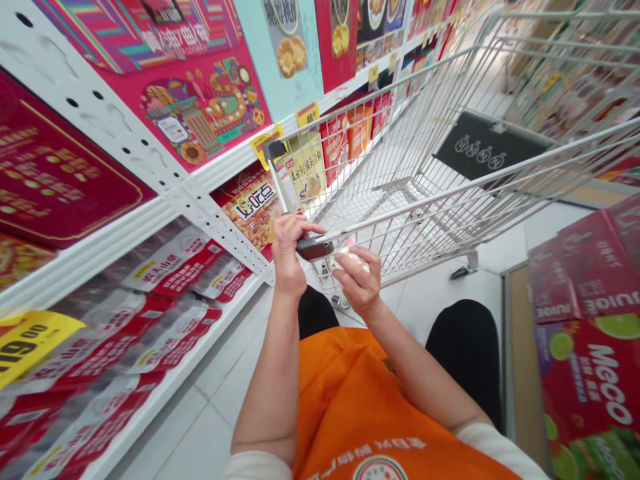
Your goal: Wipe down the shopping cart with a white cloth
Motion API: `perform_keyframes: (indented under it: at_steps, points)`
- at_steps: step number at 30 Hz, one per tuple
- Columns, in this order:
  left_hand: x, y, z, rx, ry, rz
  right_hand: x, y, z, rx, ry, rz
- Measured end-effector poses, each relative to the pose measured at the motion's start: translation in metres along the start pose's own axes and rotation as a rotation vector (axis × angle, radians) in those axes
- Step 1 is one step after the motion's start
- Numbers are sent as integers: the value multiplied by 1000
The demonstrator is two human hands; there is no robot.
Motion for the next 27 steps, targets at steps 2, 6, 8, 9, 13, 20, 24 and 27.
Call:
perform_keyframes:
  at_steps: [2,6,8,9,13,20,24,27]
  points:
    - [-1,0,0,-9,2,3,-1,-2,5,3,18,-18]
    - [-4,0,-1,-22,19,-11,1,3,9,-10,-2,-50]
    - [-4,1,-1,-8,10,-18,5,9,5,31,-16,-33]
    - [-3,1,-1,4,7,-19,6,11,3,58,-18,-12]
    - [-2,1,-1,28,31,-42,8,8,5,95,20,33]
    - [-7,1,-1,23,6,-32,13,19,4,88,-13,73]
    - [-7,2,0,37,-5,-13,23,12,8,60,-53,116]
    - [-1,3,-3,20,29,-73,23,9,15,12,0,38]
Point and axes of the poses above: each hand's wrist, its own z-axis away from the middle knuckle, its own y-axis out of the back of the hand, x = y × z, the point moved 5 cm from there along -z, towards the middle knuckle, and after that the axes turned 5 degrees about -x, right-handed, at the moved point
